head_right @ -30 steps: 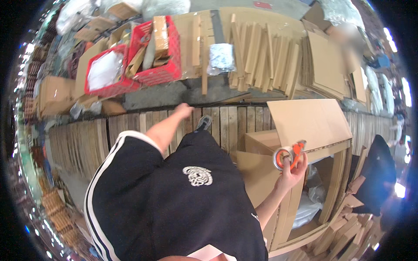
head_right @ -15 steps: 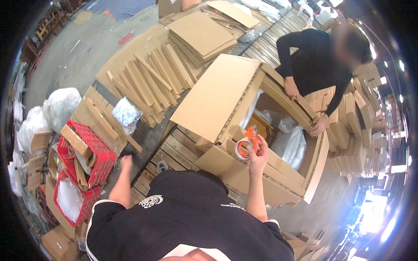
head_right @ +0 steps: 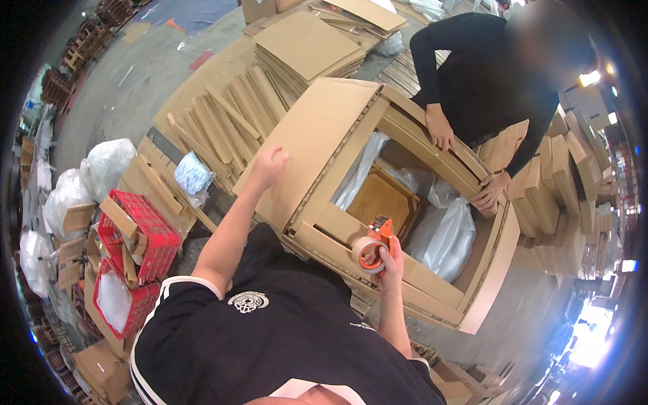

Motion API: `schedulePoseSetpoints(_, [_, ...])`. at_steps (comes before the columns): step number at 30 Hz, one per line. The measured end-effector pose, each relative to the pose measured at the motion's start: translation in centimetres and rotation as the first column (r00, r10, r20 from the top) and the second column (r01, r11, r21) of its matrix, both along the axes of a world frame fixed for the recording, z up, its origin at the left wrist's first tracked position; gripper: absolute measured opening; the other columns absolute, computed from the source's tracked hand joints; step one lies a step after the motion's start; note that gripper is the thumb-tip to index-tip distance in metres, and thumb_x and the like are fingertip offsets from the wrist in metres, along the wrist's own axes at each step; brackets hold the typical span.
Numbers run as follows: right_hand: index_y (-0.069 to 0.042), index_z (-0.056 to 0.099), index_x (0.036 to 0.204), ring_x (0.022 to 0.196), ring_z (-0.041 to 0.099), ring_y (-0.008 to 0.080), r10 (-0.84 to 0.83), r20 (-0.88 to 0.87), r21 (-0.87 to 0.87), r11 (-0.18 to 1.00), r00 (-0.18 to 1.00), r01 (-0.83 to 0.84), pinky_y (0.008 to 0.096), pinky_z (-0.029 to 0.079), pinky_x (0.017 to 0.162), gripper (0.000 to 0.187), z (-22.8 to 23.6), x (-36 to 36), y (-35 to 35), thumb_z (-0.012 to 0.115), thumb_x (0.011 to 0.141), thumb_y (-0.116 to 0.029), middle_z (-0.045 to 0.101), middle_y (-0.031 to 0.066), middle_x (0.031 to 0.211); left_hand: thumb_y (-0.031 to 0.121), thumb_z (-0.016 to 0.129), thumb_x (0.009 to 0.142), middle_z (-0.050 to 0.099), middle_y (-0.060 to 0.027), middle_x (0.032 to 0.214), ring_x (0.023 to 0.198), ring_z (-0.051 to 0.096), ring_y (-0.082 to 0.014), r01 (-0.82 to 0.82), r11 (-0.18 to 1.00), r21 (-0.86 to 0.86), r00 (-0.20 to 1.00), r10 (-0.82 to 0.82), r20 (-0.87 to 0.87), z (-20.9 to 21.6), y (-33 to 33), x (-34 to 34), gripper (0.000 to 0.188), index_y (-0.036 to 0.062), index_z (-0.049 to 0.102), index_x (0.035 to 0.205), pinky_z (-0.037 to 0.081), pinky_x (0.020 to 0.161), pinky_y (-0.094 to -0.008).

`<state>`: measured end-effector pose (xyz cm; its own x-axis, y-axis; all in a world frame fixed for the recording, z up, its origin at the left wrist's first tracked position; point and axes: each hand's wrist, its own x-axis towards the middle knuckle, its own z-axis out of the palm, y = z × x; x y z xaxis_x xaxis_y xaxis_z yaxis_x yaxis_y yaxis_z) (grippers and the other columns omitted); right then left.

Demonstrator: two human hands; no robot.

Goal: The person assembles and seals a cardboard box on a wooden pallet. They place white plastic-wrapped items inside, fold the flaps, and use a handheld tape dispenser to seal the box. A coworker assists by holding the box and applying a label.

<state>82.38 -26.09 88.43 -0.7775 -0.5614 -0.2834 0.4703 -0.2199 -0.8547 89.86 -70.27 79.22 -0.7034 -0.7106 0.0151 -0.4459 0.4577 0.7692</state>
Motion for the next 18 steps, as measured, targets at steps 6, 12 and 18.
schedulePoseSetpoints(6, [0.000,0.049,0.154,0.084,0.071,0.0153,0.057,-0.046,0.022,0.998,0.997,-0.056,0.0303,0.059,0.080,0.052,0.1,-5.3,-7.6,0.067,0.108,-0.017,0.072,0.0094,0.105,0.033,0.055,0.110,0.068,-0.0253,0.145,0.139,0.061,-0.0435,0.086,0.946,0.314,0.984,-0.130,0.124,-7.4,3.2,0.5,0.046,0.0025,0.067,0.143,0.049,0.116,-0.0458])
schedulePoseSetpoints(12, [-0.003,0.053,0.154,0.104,0.070,0.0223,0.197,-0.469,0.364,0.931,0.861,-0.015,0.0379,0.058,0.092,0.061,2.8,-13.8,-22.7,0.077,0.100,-0.017,0.071,0.0110,0.122,0.024,0.057,0.101,0.066,-0.0425,0.132,0.123,0.070,-0.0509,0.443,0.731,0.520,0.517,-0.681,0.518,-12.9,-2.9,-1.9,0.072,0.0051,0.034,0.167,0.055,0.104,-0.0521])
schedulePoseSetpoints(18, [-0.006,0.060,0.149,0.101,0.065,0.0374,0.654,-0.597,0.753,0.657,0.466,0.042,0.0444,0.052,0.093,0.067,2.4,-20.0,-37.4,0.082,0.087,-0.016,0.067,0.0150,0.109,0.024,0.064,0.094,0.074,-0.0326,0.124,0.101,0.078,-0.0377,0.445,0.326,0.834,0.164,-0.945,0.282,-20.8,-0.2,-2.6,0.069,-0.0005,0.049,0.157,0.064,0.080,-0.0510])
